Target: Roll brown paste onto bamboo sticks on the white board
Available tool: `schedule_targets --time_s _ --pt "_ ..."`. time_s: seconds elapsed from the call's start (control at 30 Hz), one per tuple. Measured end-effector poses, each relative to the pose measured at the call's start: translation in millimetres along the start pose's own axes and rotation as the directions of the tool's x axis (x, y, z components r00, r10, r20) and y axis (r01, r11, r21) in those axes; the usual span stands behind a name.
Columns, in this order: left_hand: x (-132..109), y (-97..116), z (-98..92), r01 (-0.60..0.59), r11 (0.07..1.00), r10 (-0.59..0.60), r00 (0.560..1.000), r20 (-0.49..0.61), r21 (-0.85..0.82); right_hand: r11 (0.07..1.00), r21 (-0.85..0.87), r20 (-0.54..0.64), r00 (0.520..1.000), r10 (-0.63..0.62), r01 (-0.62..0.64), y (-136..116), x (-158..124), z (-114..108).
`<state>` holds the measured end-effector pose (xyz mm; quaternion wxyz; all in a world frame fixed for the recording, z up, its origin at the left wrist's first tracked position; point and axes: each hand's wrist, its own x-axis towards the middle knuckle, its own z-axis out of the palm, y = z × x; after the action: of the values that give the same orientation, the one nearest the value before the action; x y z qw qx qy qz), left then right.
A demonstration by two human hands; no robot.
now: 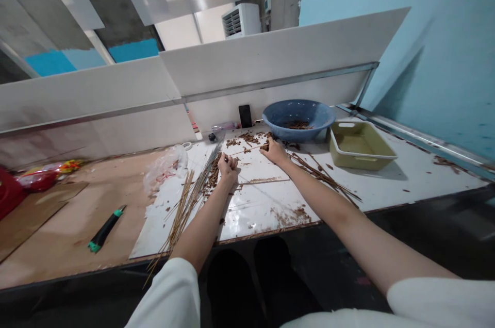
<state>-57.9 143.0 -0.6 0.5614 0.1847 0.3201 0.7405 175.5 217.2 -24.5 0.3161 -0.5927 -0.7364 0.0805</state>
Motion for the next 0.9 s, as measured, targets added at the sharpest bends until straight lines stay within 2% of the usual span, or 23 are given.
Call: schedule_targets --time_s 0.37,0.63,0.9 --pt "1 1 -1.0 0.042 0.999 -0.042 0.999 0.007 0.009 0.999 0.01 0.049 0.997 -0.053 0.052 8 7 9" --pt "1 0 -1.1 0.034 0.999 -0.034 0.999 0.003 0.008 0.999 0.033 -0.003 0.999 -0.032 0.032 9 7 7" --pt "1 -1 -0.1 0.012 0.999 -0.011 1.0 -0.017 0.052 0.998 0.046 -0.046 0.998 0.044 -0.042 8 11 10"
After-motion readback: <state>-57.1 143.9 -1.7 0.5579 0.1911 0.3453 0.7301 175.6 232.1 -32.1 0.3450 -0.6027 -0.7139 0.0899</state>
